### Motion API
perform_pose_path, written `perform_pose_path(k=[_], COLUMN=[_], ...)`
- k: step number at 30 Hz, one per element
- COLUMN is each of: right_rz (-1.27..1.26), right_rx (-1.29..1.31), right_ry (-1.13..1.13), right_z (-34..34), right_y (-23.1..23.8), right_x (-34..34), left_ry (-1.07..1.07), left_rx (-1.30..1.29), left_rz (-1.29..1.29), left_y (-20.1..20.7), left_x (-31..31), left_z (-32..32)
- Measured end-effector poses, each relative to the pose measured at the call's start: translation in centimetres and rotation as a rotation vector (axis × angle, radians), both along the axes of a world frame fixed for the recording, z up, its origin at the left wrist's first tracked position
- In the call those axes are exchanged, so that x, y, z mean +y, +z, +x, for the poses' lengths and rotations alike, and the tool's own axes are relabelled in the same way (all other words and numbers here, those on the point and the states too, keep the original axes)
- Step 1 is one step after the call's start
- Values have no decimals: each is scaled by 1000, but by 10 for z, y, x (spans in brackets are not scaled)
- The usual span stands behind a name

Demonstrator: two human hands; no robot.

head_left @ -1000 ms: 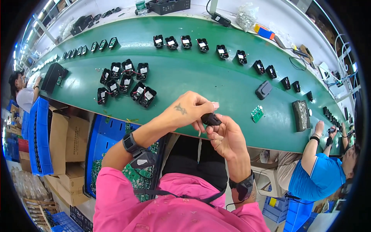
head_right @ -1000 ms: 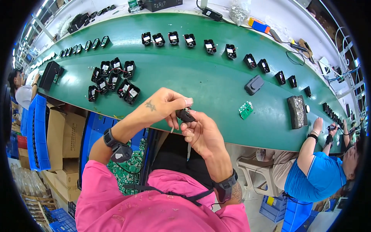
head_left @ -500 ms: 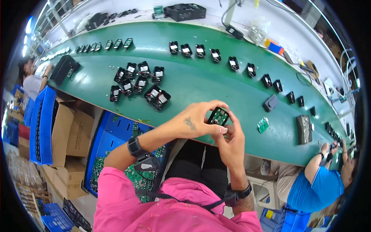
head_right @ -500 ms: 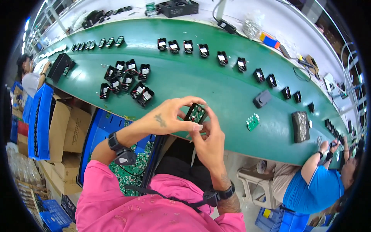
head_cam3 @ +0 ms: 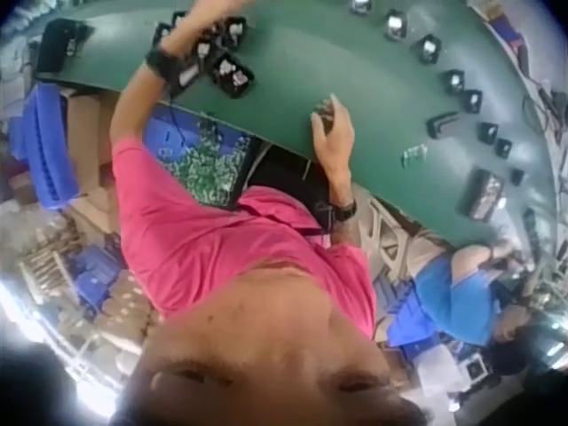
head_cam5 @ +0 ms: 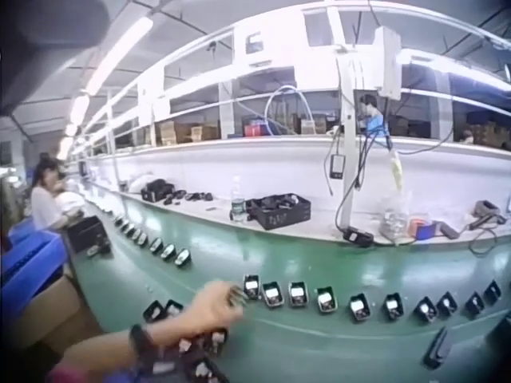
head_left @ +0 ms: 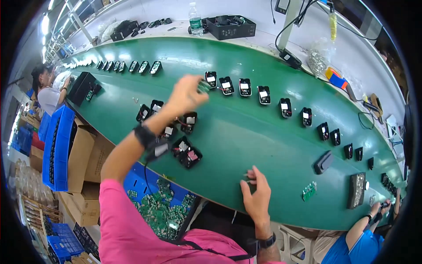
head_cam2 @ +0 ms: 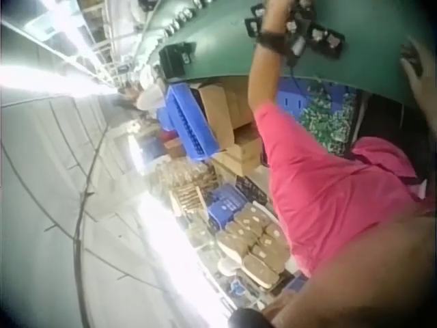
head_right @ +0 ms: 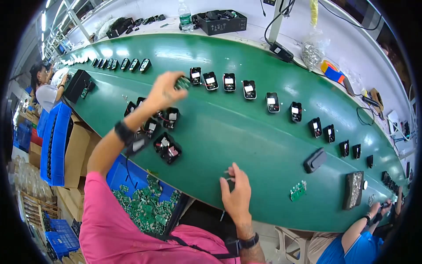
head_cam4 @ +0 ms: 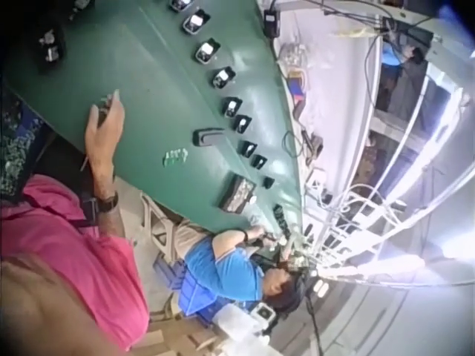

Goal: The person picks up a circuit board and a black plastic housing, fits the board into the housing by hand, and places the completed unit onto the green conveyor belt.

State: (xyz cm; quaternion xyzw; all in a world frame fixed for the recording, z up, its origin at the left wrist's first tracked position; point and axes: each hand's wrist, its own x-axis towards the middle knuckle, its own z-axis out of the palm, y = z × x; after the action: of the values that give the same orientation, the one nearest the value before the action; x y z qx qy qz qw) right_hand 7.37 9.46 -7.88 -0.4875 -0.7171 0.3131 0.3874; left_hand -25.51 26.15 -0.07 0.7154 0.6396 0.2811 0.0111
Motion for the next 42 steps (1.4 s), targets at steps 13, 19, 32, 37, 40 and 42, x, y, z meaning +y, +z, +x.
perform_pose_path(k=[13,19,32,37,40,42], right_rz=[45,52,11,2,-63,48], right_rx=[28,188,-383,-131,249,188], right_ry=[-21,-48,-680,-740,-685,-656], right_z=[6,5,174,168,167,153], right_y=[0,6,-6,-2,-8,6], right_x=[0,2,2,-5,-13,-33], left_ry=[227,-140,-619,-645,-539,-440], left_rx=[479,276,29,-73,7,94], left_rz=[-80,-301,-238,-220,-34,122], left_y=[-62,-40,16,-55,-42,-29], left_x=[123,109,-84,-139,-162,-182], left_z=[-107,-44,153,216,226,234])
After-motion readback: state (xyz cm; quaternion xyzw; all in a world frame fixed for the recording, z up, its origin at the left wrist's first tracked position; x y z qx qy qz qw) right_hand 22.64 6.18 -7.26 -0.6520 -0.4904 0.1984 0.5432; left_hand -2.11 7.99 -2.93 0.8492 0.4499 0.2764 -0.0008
